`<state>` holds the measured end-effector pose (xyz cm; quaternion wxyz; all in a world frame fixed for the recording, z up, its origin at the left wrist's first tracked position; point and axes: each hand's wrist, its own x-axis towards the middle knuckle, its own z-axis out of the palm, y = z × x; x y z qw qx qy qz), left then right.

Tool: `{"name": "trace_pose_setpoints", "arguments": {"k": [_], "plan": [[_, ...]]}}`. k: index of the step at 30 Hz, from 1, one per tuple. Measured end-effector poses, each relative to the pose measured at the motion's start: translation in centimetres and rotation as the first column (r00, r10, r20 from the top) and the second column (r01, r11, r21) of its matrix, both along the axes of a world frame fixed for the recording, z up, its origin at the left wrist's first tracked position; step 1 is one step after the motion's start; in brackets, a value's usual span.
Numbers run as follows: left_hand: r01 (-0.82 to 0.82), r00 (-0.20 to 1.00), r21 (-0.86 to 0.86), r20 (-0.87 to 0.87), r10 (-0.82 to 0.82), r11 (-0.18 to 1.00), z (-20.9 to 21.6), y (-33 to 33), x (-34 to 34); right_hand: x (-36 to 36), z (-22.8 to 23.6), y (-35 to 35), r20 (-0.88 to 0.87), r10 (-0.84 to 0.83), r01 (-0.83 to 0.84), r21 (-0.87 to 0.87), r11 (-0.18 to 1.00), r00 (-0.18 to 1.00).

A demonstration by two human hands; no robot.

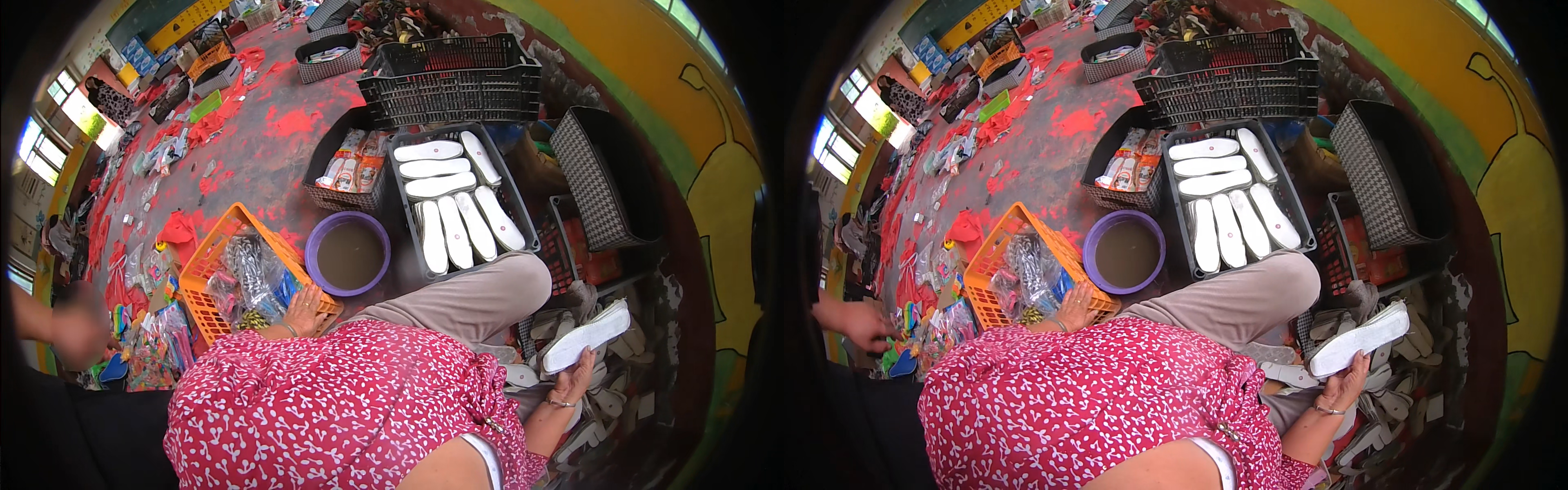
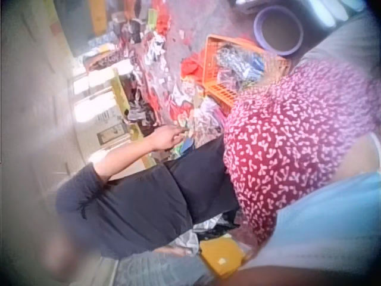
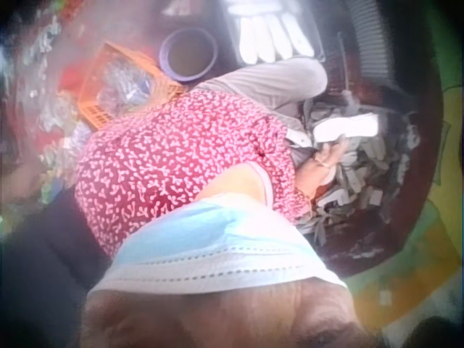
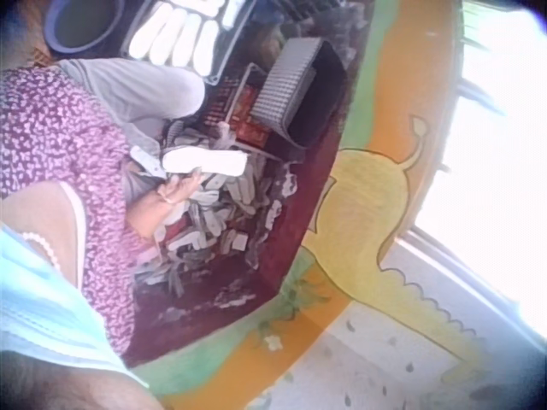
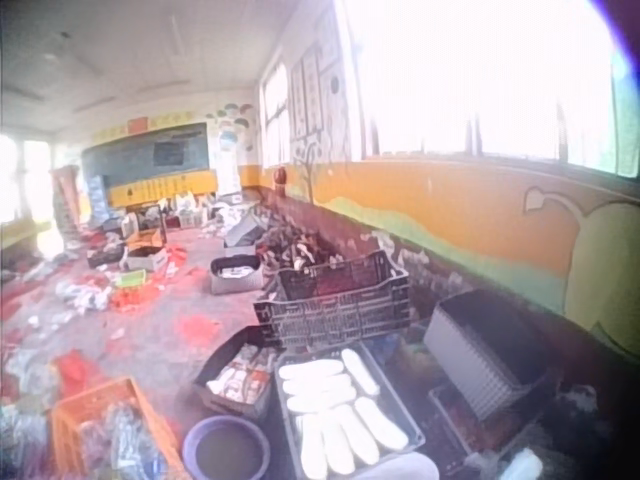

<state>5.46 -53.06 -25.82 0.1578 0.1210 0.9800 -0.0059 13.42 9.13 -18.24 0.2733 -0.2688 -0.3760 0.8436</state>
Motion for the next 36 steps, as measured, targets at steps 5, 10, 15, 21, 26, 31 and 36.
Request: {"name": "trace_pose_setpoints", "arguments": {"k": [5,10,15,21,26,31,36], "plan": [[0.052,0.994,0.047,-0.099,-0.047,0.998,-3.9,-1.2,1.2,0.0,-1.5,0.9,0.103,-0.065,0.062,0.034,0.997,0.993],[0.019,0.996,0.015,-0.082,-0.017,1.000,-4.6,-1.9,1.2,0.6,1.4,-0.9,0.038,-0.058,0.059,-0.018,0.998,0.998],[0.098,0.982,-0.009,-0.164,-0.098,0.995,-4.8,0.0,-2.4,0.3,1.9,-1.5,0.024,-0.083,0.084,-0.018,0.996,0.996],[0.586,0.803,0.519,-0.478,-0.357,0.623,4.7,20.8,-16.3,1.1,3.5,-3.2,-0.007,-0.160,0.160,0.015,0.987,0.987],[-0.003,0.691,0.999,-0.027,-0.722,-0.040,16.2,41.1,-11.4,1.3,6.4,-7.0,-0.103,-0.135,0.154,0.211,0.965,0.986],[-0.520,0.144,0.812,0.388,-0.910,0.264,18.3,47.9,-4.2,2.5,6.8,-9.8,-0.139,-0.162,0.212,0.556,0.804,0.977],[-0.574,0.061,0.735,0.478,-0.876,0.361,16.8,50.4,-1.2,8.5,8.9,-11.6,0.347,-0.379,0.122,0.579,0.806,0.858]]}}
